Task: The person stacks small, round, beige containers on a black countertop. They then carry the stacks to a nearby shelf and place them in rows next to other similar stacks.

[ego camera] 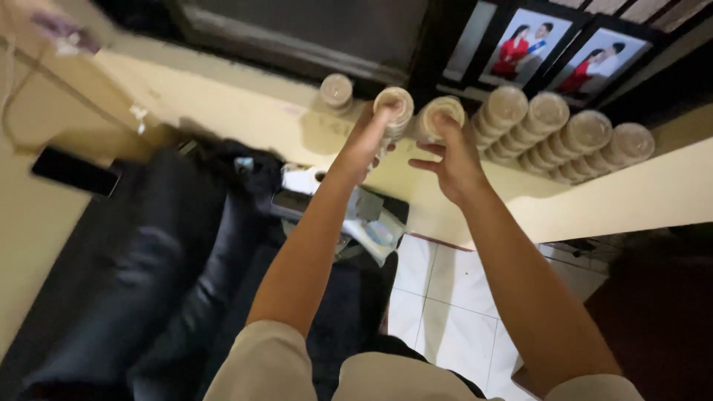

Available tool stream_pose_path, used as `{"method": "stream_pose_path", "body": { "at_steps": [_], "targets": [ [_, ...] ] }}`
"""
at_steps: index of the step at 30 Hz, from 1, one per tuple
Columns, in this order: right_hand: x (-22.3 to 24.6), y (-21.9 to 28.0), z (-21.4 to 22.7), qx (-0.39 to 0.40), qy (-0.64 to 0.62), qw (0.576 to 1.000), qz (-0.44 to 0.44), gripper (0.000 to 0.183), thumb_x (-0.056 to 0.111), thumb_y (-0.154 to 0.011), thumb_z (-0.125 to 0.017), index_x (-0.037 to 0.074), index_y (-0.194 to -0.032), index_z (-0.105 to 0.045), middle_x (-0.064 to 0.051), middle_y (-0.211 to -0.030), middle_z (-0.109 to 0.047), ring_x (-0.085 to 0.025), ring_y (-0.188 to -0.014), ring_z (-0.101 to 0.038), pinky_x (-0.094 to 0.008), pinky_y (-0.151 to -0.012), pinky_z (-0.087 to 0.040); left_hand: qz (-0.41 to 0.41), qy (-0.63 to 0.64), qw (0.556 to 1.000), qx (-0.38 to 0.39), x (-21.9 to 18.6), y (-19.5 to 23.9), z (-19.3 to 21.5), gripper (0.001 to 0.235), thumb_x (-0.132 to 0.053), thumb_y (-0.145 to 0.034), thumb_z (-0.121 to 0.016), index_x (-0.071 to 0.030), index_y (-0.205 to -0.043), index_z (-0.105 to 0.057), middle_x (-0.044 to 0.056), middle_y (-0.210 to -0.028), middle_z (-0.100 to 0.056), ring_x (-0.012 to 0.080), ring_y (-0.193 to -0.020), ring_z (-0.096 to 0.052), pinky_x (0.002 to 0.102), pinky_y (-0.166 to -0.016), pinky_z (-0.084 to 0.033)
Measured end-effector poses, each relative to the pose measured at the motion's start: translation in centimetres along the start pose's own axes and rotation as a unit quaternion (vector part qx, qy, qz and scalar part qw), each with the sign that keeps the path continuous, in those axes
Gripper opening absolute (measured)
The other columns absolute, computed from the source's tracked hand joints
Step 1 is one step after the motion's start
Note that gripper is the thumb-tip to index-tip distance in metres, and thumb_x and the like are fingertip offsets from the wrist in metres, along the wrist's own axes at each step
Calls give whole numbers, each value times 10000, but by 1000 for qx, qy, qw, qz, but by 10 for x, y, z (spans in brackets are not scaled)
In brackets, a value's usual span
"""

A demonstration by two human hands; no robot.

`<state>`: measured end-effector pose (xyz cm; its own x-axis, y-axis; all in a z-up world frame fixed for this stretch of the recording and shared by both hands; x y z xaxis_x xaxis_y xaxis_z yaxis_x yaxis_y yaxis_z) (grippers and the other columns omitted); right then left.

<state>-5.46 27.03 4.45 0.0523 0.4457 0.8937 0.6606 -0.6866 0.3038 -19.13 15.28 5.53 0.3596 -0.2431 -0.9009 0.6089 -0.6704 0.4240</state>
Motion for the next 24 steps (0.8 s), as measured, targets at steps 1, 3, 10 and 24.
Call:
{"method": "stream_pose_path", "body": {
  "at_steps": [1, 3, 10, 24],
  "targets": [
    [13, 0, -14, -9, 0, 1000, 4, 931, 492, -859, -809, 106, -1529, -292, -171, -1431, -358, -503, -1188, -512, -800, -848, -542, 0, -1, 1000, 10, -12, 2, 3, 826, -751, -785, -660, -308, -1457, -478, 138, -1315, -678, 363, -956, -756, 327, -447, -391],
    [31, 8, -34, -35, 11, 997, -71, 1098, 574, -794, -776, 112, -1581, -166, -215, -1540, -212, -602, -1285, -428, -862, -883, -448, 12, -11, 1000, 21, -30, 9, 3, 857, -684, -842, -543, -188, -1526, -398, 214, -1372, -594, 370, -1039, -706, 334, -532, -408],
    [55, 18, -59, -79, -21, 991, -102, 1190, 642, -768, -730, 83, -1625, -122, -255, -1655, -105, -706, -1384, -279, -898, -913, -394, 31, -23, 997, 64, -33, -18, -3, 799, -710, -793, -647, -148, -1351, -542, 153, -1096, -657, 317, -856, -676, 357, -506, -383],
    [9, 84, -74, -130, 88, 976, 151, 733, 284, -1100, -487, 163, -1664, -35, -198, -1714, 13, -559, -1508, -194, -641, -1210, -321, 18, -32, 996, 87, -42, -2, -25, 778, -683, -784, -676, -104, -1288, -557, 197, -1056, -636, 335, -899, -674, 403, -528, -443]
  ]
}}
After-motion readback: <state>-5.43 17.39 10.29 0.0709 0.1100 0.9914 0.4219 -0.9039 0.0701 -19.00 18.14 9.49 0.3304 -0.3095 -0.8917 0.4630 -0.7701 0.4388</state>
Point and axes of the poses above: each hand's wrist, its own y-axis away from the middle knuckle, its own z-axis out of the back of the hand, x = y × z, the point moved 2 cm from there along -y, towards the middle knuckle
